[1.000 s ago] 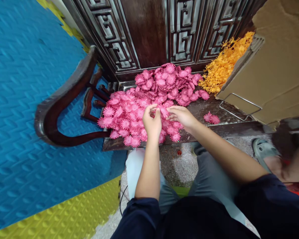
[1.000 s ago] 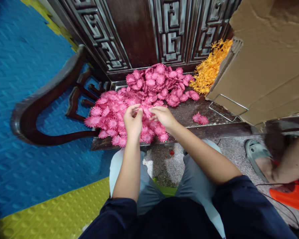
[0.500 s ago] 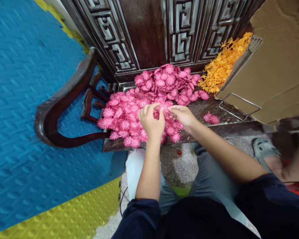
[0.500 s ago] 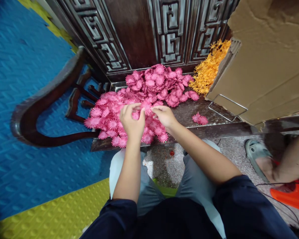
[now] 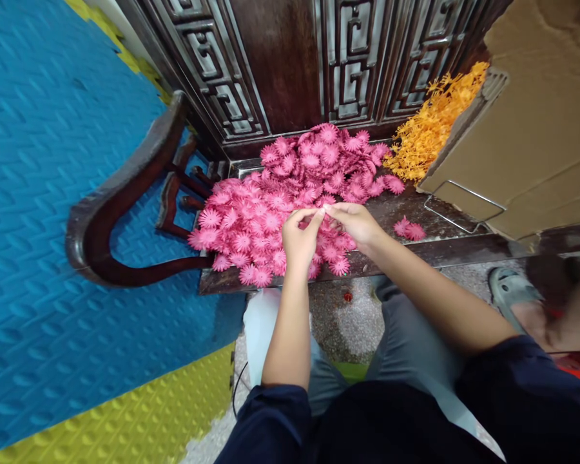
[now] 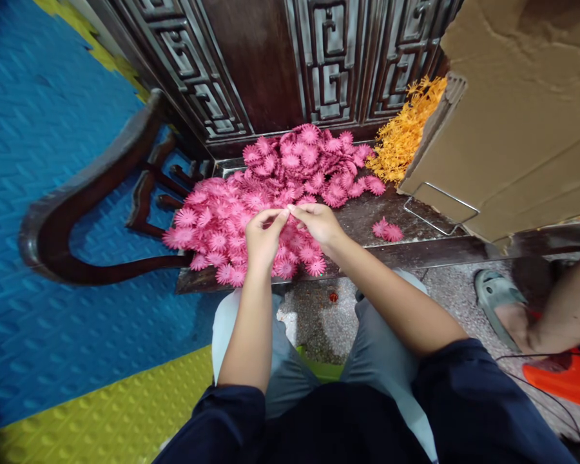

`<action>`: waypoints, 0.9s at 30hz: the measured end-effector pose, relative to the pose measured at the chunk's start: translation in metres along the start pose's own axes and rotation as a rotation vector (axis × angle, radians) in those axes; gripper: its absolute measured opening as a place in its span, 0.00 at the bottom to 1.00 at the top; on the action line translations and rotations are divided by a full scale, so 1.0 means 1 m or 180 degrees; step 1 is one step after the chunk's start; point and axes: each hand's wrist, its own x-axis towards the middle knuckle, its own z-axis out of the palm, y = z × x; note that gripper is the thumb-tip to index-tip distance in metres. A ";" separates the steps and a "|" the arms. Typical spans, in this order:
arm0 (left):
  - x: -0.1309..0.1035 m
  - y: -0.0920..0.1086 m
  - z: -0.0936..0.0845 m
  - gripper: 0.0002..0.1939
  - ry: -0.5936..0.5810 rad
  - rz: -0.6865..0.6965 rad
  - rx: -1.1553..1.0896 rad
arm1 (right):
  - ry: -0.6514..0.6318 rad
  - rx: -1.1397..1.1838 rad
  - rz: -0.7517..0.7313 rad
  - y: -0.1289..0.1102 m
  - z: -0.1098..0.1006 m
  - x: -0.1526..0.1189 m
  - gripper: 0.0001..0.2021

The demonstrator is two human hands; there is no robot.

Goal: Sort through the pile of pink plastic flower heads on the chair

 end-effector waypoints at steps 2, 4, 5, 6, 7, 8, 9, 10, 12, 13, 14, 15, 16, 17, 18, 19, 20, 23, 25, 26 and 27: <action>0.001 -0.001 0.001 0.05 0.0007 -0.0209 -0.0352 | -0.0043 -0.0040 -0.0068 -0.001 0.000 0.000 0.15; 0.001 -0.003 0.001 0.04 0.0047 -0.0388 -0.0615 | -0.0088 -0.0067 -0.0076 -0.002 0.000 0.000 0.15; 0.002 -0.003 0.001 0.04 0.0073 -0.0473 -0.0714 | -0.0113 -0.0065 -0.0062 -0.002 0.000 -0.001 0.15; 0.002 -0.004 0.001 0.03 0.0106 -0.0554 -0.0801 | -0.0134 -0.0055 -0.0039 -0.002 0.000 -0.001 0.15; 0.002 -0.004 0.001 0.03 0.0142 -0.0626 -0.0879 | -0.0144 -0.0041 -0.0016 -0.002 0.001 -0.001 0.15; 0.003 -0.005 0.001 0.03 0.0182 -0.0686 -0.0949 | -0.0148 -0.0033 0.0005 -0.002 0.001 -0.001 0.16; 0.003 -0.005 0.002 0.03 0.0225 -0.0737 -0.1008 | -0.0147 -0.0031 0.0027 -0.002 0.002 -0.001 0.16; 0.003 -0.006 0.002 0.03 0.0270 -0.0780 -0.1051 | -0.0134 -0.0033 0.0050 -0.001 0.002 -0.001 0.16; 0.004 -0.007 0.002 0.03 0.0365 -0.0833 -0.1082 | -0.0087 -0.0036 0.0081 -0.001 0.002 -0.001 0.16; 0.004 -0.007 0.003 0.03 0.0397 -0.0836 -0.1074 | -0.0065 -0.0035 0.0094 -0.001 0.002 -0.001 0.16; 0.005 -0.007 0.003 0.04 0.0445 -0.0829 -0.1055 | -0.0045 -0.0030 0.0108 -0.001 0.002 -0.001 0.15; 0.005 -0.007 0.003 0.05 0.0511 -0.0811 -0.1029 | -0.0024 -0.0027 0.0123 -0.001 0.002 -0.001 0.15; 0.005 -0.007 0.003 0.05 0.0600 -0.0778 -0.0997 | -0.0003 -0.0033 0.0142 -0.001 0.002 0.000 0.14; 0.006 -0.007 0.002 0.06 0.0714 -0.0734 -0.0963 | 0.0019 -0.0038 0.0165 0.000 0.002 0.000 0.14; 0.006 -0.007 0.002 0.06 0.0849 -0.0685 -0.0931 | 0.0049 -0.0041 0.0188 0.000 0.002 0.000 0.14; 0.007 -0.007 0.001 0.06 0.0986 -0.0640 -0.0906 | 0.0074 -0.0046 0.0210 0.000 0.002 -0.001 0.14; 0.007 -0.007 0.000 0.07 0.1105 -0.0606 -0.0890 | 0.0090 -0.0047 0.0225 0.000 0.002 0.000 0.14; 0.008 -0.006 -0.005 0.08 0.1548 -0.0609 -0.0879 | 0.0144 -0.0018 0.0216 0.001 0.000 0.001 0.14; 0.011 -0.006 -0.010 0.07 0.1983 -0.0639 -0.0871 | 0.0257 0.0028 0.0233 0.002 -0.002 0.003 0.15; 0.013 -0.005 -0.013 0.07 0.2178 -0.0664 -0.0891 | 0.0327 0.0056 0.0258 0.002 -0.004 0.005 0.15; 0.014 -0.005 -0.016 0.07 0.2320 -0.0717 -0.0944 | 0.0386 0.0078 0.0288 0.002 -0.005 0.006 0.15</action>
